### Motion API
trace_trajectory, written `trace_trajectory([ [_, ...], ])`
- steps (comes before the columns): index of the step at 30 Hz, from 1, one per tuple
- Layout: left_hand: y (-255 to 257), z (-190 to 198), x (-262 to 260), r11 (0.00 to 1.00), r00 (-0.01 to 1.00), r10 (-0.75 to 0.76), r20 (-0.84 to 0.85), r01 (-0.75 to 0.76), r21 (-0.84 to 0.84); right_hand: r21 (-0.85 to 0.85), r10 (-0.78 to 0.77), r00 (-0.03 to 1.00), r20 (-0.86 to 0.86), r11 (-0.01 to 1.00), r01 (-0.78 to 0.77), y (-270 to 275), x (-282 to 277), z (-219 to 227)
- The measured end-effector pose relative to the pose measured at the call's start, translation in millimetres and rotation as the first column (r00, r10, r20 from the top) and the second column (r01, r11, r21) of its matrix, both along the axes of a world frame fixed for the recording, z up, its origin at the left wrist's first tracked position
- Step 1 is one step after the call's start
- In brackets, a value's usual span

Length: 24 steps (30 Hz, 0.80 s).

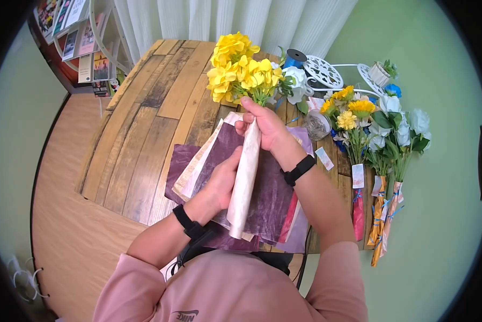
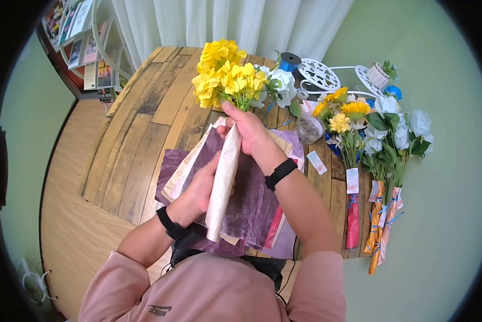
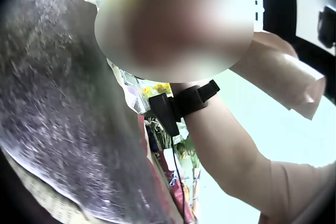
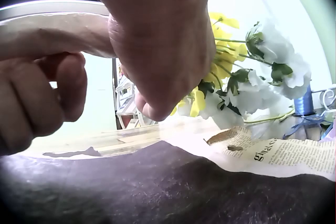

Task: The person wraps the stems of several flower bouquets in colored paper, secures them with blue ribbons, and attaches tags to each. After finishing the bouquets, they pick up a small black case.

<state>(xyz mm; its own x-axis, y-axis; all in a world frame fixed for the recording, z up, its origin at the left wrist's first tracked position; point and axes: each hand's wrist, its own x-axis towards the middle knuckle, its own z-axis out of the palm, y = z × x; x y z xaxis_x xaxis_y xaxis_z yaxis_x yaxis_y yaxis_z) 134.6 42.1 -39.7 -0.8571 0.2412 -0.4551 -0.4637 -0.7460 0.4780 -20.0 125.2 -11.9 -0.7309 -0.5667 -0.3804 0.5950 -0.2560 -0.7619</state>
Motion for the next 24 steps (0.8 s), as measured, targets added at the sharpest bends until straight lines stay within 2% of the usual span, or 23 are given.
trace_trajectory([
  [1, 3.1, 6.9, 1.4, 1.000, 1.000, 0.000, 0.002, 0.000, -0.005, 0.002, 0.021, 1.000, -0.008, 1.000, -0.021, 0.7, -0.4, 1.5],
  [3, 8.3, 11.5, 4.5, 0.992, 0.993, 0.117, -0.036, -0.118, -0.048, -0.016, 0.040, 0.999, -0.008, 0.999, -0.040, 1.1, -0.9, 1.0],
  [4, 11.6, 6.9, 5.1, 0.979, 0.981, 0.161, -0.108, -0.173, -0.109, -0.029, 0.059, 0.998, -0.015, 0.998, -0.059, 1.3, -2.3, 0.8],
  [8, 8.0, -15.0, 0.5, 0.951, 0.956, 0.185, -0.226, -0.232, -0.203, -0.045, 0.121, 0.992, 0.030, 0.992, -0.120, 2.7, -4.7, 4.1],
  [10, 2.7, -25.8, -3.0, 0.866, 0.929, 0.231, -0.290, -0.332, -0.375, -0.140, 0.127, 0.987, 0.102, 0.984, -0.112, 3.8, -1.8, 9.8],
  [11, 0.9, -29.0, -4.4, 0.865, 0.928, 0.232, -0.290, -0.333, -0.375, -0.141, 0.129, 0.987, 0.101, 0.983, -0.114, 2.5, 0.3, 12.2],
  [13, -2.6, -28.9, -7.3, 0.913, 0.939, 0.238, -0.248, -0.303, -0.272, -0.202, 0.095, 0.990, 0.106, 0.977, -0.072, -2.7, 6.1, 18.2],
  [14, 3.1, -19.6, -8.0, 0.913, 0.954, 0.244, -0.173, -0.286, -0.290, -0.203, 0.096, 0.990, 0.107, 0.977, -0.073, -6.3, 9.1, 22.4],
  [15, 6.6, -22.6, -8.6, 0.913, 0.954, 0.246, -0.172, -0.288, -0.290, -0.169, 0.048, 0.992, 0.120, 0.985, -0.027, -10.3, 11.8, 27.4],
  [16, 9.1, -20.9, -8.4, 0.972, 0.966, 0.187, -0.181, -0.209, -0.107, -0.135, 0.000, 0.992, 0.130, 0.991, 0.018, -13.3, 13.0, 30.8],
  [17, 13.0, -18.8, -9.0, 0.990, 0.971, 0.129, -0.202, -0.115, 0.079, -0.137, 0.002, 0.992, 0.128, 0.990, 0.016, -13.0, 9.3, 28.1],
  [18, 24.5, -16.8, -8.9, 0.987, 0.972, 0.161, -0.171, -0.159, 0.028, -0.225, 0.068, 0.989, 0.129, 0.974, -0.037, -10.9, 3.7, 22.2],
  [19, 24.5, -14.1, -10.1, 0.995, 0.970, 0.092, -0.224, -0.078, 0.069, -0.310, 0.134, 0.983, 0.125, 0.947, -0.090, -10.8, 2.6, 22.4],
  [21, 31.4, -8.9, -7.4, 0.981, 0.969, 0.128, -0.211, -0.092, 0.173, -0.329, 0.152, 0.978, 0.140, 0.939, -0.099, -10.6, 2.5, 21.1],
  [22, 36.3, -13.2, -10.3, 0.980, 0.969, 0.131, -0.210, -0.095, 0.174, -0.349, 0.169, 0.973, 0.156, 0.931, -0.106, -10.8, 4.0, 22.0],
  [24, 43.5, -27.3, -17.6, 0.883, 0.897, 0.435, -0.074, -0.409, 0.230, -0.341, 0.175, 0.974, 0.144, 0.933, -0.118, -11.9, 5.9, 23.7],
])
